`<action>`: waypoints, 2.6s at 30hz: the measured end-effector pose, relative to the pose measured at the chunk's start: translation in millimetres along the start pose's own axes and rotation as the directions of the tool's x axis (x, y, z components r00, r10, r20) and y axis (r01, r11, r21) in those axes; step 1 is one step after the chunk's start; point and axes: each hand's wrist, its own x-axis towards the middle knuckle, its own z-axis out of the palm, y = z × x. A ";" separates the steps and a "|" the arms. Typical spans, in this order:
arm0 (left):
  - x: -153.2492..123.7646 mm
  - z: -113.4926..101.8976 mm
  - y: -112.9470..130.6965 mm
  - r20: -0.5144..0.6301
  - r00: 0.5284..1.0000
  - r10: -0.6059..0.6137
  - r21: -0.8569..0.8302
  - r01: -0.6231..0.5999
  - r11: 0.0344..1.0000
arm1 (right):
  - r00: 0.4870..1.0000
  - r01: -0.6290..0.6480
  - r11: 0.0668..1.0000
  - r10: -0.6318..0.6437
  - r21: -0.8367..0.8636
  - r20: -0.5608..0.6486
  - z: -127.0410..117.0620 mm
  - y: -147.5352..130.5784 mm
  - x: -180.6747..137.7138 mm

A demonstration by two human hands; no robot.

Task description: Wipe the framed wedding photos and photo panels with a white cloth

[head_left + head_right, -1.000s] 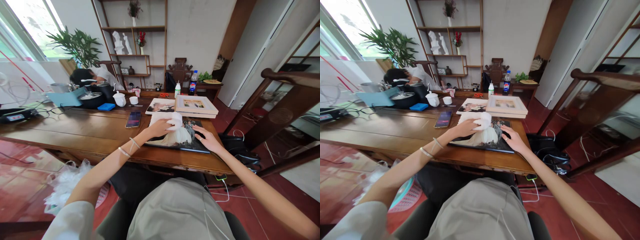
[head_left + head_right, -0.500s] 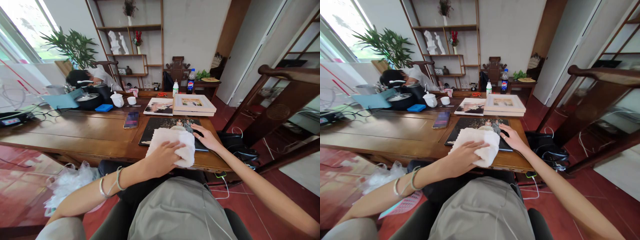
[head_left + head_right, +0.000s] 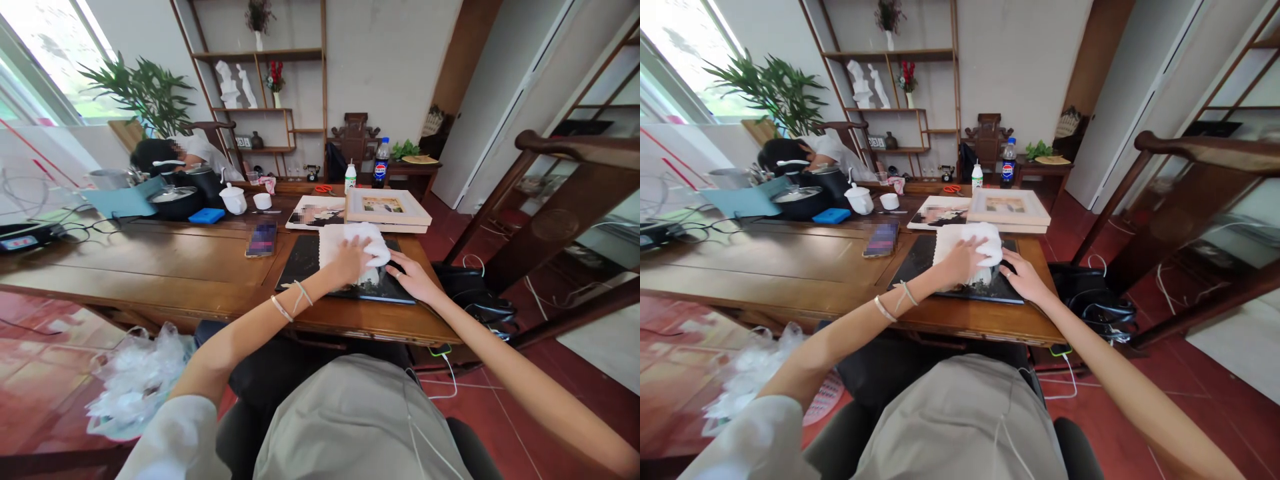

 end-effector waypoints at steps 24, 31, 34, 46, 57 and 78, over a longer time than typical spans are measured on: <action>-61.8 -23.2 45.6 0.010 1.000 0.010 -0.068 -0.009 0.998 | 0.999 -0.005 0.999 0.006 0.038 -0.038 -6.0 -18.9 -2.8; -0.1 -30.9 -31.4 0.093 0.992 0.089 -0.177 -0.071 0.982 | 0.997 0.076 0.995 -0.074 0.069 -0.035 -3.7 -13.4 -1.7; 28.1 -31.1 -25.4 0.036 0.982 0.183 -0.297 -0.165 0.941 | 0.998 0.057 0.998 -0.056 0.034 -0.036 -3.6 -11.9 -2.0; 8.8 -4.4 -40.1 0.002 0.997 0.077 -0.262 -0.074 0.962 | 0.998 0.063 0.996 -0.061 0.058 -0.032 -3.5 -14.3 -1.6; -74.1 16.5 -112.3 -0.107 0.992 -0.061 -0.225 0.035 0.974 | 0.997 0.061 0.993 -0.055 0.106 -0.056 -2.3 -16.2 -1.5; -97.7 -1.1 -80.9 0.009 0.999 0.049 -0.142 -0.047 0.989 | 0.996 0.079 0.994 -0.076 0.069 -0.044 -1.9 -12.8 -1.6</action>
